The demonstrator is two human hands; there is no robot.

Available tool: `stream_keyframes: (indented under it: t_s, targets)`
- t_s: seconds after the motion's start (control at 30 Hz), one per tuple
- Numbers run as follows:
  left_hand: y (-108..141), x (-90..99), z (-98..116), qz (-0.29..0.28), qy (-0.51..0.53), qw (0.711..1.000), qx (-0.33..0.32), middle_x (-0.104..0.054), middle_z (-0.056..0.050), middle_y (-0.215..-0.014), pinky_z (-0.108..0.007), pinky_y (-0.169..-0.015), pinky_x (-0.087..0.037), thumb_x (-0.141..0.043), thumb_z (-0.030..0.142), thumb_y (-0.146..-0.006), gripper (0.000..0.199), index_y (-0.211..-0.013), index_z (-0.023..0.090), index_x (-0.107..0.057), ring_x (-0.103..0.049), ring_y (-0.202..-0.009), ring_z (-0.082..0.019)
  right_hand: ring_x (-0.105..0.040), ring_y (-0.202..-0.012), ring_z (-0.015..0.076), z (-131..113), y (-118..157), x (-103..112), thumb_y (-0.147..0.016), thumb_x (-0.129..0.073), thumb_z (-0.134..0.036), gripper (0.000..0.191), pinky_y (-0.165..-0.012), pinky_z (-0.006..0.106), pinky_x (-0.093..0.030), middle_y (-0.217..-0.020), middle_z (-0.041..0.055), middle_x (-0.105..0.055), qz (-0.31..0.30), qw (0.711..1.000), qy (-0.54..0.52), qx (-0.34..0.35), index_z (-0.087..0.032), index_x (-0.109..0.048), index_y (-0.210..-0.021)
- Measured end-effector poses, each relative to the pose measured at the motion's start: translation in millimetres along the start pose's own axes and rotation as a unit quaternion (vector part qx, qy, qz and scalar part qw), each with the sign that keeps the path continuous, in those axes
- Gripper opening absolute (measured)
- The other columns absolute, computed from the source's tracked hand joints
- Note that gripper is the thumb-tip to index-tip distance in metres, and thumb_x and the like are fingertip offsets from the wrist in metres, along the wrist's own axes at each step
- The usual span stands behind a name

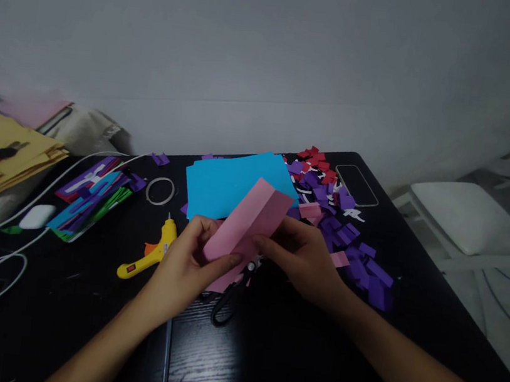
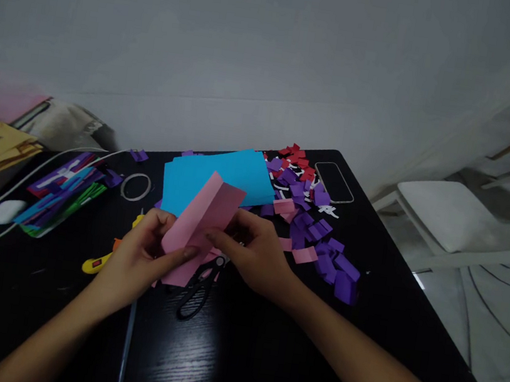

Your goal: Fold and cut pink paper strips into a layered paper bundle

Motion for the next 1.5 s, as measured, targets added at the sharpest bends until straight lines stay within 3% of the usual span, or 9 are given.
stream_keyframes:
  t_s: [0.13,0.43,0.6,0.73,0.87,1.07,1.2,1.3,1.5]
  targets:
    - [0,-1.4,4,0.002,-0.002,1.000,0.004,-0.066,0.001,-0.086,-0.023,-0.057,-0.051,-0.081,0.032,-0.084,0.028,-0.090,0.022,-0.056,-0.065,-0.073,-0.014,-0.071,-0.084,0.0213,-1,0,-2,-0.087,-0.078,-0.038,0.022,-0.074,0.034,-0.059,-0.094,0.0057,-0.076,-0.003,1.000,0.008,0.003,-0.019,-0.074,-0.099]
    - [3,-8.7,-6,-0.054,-0.013,0.998,0.020,-0.069,-0.005,-0.101,-0.030,-0.071,-0.058,-0.077,0.039,-0.088,0.031,-0.112,0.022,-0.066,-0.067,-0.086,-0.019,-0.073,-0.087,0.0240,3,2,-6,-0.086,-0.079,-0.040,0.026,-0.077,0.038,-0.061,-0.094,0.0064,-0.076,-0.020,0.999,0.025,-0.014,-0.020,-0.075,-0.101]
    - [7,-12.5,3,-0.087,-0.027,0.996,0.016,-0.067,-0.003,-0.094,-0.028,-0.065,-0.055,-0.073,0.041,-0.091,0.031,-0.115,0.022,-0.066,-0.065,-0.078,-0.017,-0.074,-0.091,0.0252,3,3,-7,-0.086,-0.079,-0.042,0.028,-0.080,0.040,-0.061,-0.095,0.0065,-0.077,-0.026,0.999,0.004,-0.028,-0.020,-0.075,-0.102]
    - [5,-10.0,13,-0.072,0.031,0.997,0.008,-0.067,-0.002,-0.085,-0.025,-0.060,-0.054,-0.064,0.040,-0.098,0.019,-0.106,0.023,-0.067,-0.065,-0.072,-0.015,-0.074,-0.092,0.0245,2,3,-15,-0.085,-0.081,-0.040,0.031,-0.079,0.038,-0.061,-0.102,0.0075,-0.077,-0.064,0.997,-0.017,-0.032,-0.019,-0.073,-0.106]
    - [4,-11.1,12,-0.063,0.065,0.996,0.018,-0.071,-0.002,-0.086,-0.028,-0.064,-0.059,-0.069,0.037,-0.094,0.015,-0.093,0.023,-0.066,-0.070,-0.076,-0.017,-0.074,-0.092,0.0220,7,0,-9,-0.083,-0.083,-0.040,0.039,-0.078,0.035,-0.062,-0.105,0.0078,-0.076,-0.026,0.999,-0.024,-0.037,-0.020,-0.068,-0.112]
    - [7,-18.4,7,-0.099,0.099,0.990,0.035,-0.075,-0.005,-0.099,-0.036,-0.082,-0.063,-0.070,0.031,-0.094,0.034,-0.127,0.027,-0.065,-0.074,-0.089,-0.021,-0.071,-0.081,0.0168,5,-2,-3,-0.086,-0.080,-0.041,0.030,-0.071,0.030,-0.061,-0.101,0.0054,-0.075,-0.001,0.999,-0.045,-0.027,-0.020,-0.071,-0.106]
    - [6,-13.8,13,-0.084,0.075,0.994,0.013,-0.068,-0.001,-0.077,-0.031,-0.069,-0.062,-0.070,0.029,-0.094,0.026,-0.120,0.024,-0.070,-0.070,-0.072,-0.017,-0.069,-0.077,0.0158,5,0,-8,-0.085,-0.081,-0.040,0.026,-0.069,0.029,-0.059,-0.091,0.0033,-0.074,-0.019,0.999,-0.022,-0.035,-0.019,-0.073,-0.097]
    - [5,-9.9,15,-0.068,0.082,0.994,0.006,-0.063,0.002,-0.069,-0.027,-0.064,-0.061,-0.072,0.027,-0.092,0.019,-0.110,0.023,-0.071,-0.070,-0.071,-0.017,-0.069,-0.078,0.0158,6,1,-9,-0.083,-0.083,-0.041,0.027,-0.070,0.029,-0.058,-0.090,0.0034,-0.074,-0.018,0.999,-0.010,-0.032,-0.019,-0.072,-0.095]
    - [4,-8.7,7,-0.072,0.127,0.989,0.015,-0.074,-0.001,-0.088,-0.027,-0.073,-0.061,-0.081,0.023,-0.084,0.029,-0.109,0.022,-0.069,-0.073,-0.083,-0.017,-0.073,-0.088,0.0187,7,3,-12,-0.083,-0.083,-0.037,0.025,-0.082,0.034,-0.059,-0.096,0.0044,-0.076,-0.035,0.999,0.002,-0.028,-0.020,-0.073,-0.100]
Point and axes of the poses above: each hand's wrist, its own y-axis away from the middle knuckle, its own x-axis out of the back of the hand, z = x × y, the point moved 8 cm from there along -y, towards the middle knuckle
